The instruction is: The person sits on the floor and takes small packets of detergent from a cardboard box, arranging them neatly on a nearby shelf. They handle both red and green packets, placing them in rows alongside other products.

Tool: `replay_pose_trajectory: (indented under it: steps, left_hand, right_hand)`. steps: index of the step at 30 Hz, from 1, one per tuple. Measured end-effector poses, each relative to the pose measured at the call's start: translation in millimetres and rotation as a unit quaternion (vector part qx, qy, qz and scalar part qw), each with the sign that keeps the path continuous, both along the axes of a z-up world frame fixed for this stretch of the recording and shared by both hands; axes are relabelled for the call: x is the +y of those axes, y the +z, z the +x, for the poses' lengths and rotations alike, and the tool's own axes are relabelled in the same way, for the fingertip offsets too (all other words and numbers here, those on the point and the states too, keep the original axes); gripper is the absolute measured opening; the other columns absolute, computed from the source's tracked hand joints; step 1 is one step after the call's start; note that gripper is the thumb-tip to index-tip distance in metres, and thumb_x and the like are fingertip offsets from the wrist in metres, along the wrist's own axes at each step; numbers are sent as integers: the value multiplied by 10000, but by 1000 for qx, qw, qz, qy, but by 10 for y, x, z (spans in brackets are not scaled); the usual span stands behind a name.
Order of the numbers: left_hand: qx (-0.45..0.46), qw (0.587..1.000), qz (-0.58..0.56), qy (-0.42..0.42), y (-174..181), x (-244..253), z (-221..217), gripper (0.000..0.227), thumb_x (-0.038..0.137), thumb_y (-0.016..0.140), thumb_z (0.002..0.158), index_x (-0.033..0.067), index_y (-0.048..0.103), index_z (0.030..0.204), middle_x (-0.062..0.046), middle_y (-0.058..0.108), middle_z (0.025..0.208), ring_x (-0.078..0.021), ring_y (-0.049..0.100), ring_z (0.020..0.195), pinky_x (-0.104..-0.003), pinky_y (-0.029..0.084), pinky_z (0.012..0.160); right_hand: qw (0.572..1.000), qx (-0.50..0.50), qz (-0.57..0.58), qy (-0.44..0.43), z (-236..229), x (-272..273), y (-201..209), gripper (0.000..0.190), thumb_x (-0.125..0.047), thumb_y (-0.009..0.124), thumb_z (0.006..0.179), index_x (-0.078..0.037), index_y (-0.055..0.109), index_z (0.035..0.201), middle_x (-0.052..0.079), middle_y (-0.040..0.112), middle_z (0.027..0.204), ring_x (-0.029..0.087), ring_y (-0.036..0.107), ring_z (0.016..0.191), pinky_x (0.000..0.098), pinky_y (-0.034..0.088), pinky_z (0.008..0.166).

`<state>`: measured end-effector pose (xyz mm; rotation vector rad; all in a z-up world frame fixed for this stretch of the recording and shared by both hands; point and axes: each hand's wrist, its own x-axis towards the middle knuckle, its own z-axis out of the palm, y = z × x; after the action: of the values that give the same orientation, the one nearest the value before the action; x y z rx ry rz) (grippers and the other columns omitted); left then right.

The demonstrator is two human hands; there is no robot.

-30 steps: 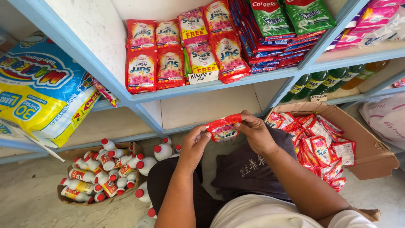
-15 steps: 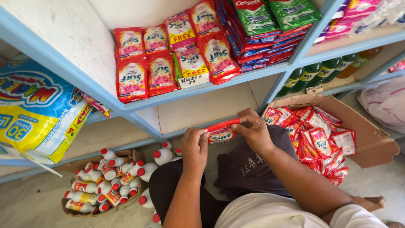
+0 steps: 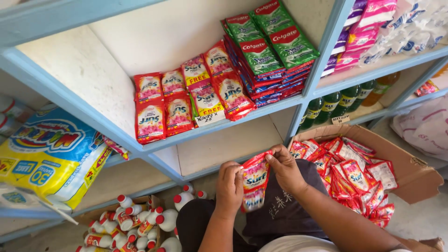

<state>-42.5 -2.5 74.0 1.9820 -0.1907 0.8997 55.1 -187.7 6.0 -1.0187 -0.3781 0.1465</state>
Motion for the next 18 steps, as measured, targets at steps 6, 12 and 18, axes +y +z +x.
replay_pose_trajectory:
  steps: [6,12,18]
  left_hand:
    - [-27,999,-29,9,31,-5,-126,55,-3,607,977,5,596,1030,-160,633,1054,-306,660,933,-372,561,831]
    - [-28,999,-35,12,24,75,-149,49,-2,603,982,5,602,1031,-168,633,1059,-302,663,944,-366,561,835]
    - [-15,995,-95,34,80,315,-213,55,31,606,1035,17,607,1089,-139,652,1080,-250,660,969,-361,554,874]
  right_hand:
    - [987,109,27,119,-355,175,380,484,-8,699,825,-213,521,1226,-39,685,1145,86,638,1019,286,542,863]
    - [959,60,-112,254,-359,288,-343,469,20,768,856,-40,603,1291,33,723,1139,132,683,1035,359,582,927]
    - [967,33,-150,202,-204,380,33,346,-26,710,918,-11,634,1256,59,753,1123,131,703,1012,346,589,905]
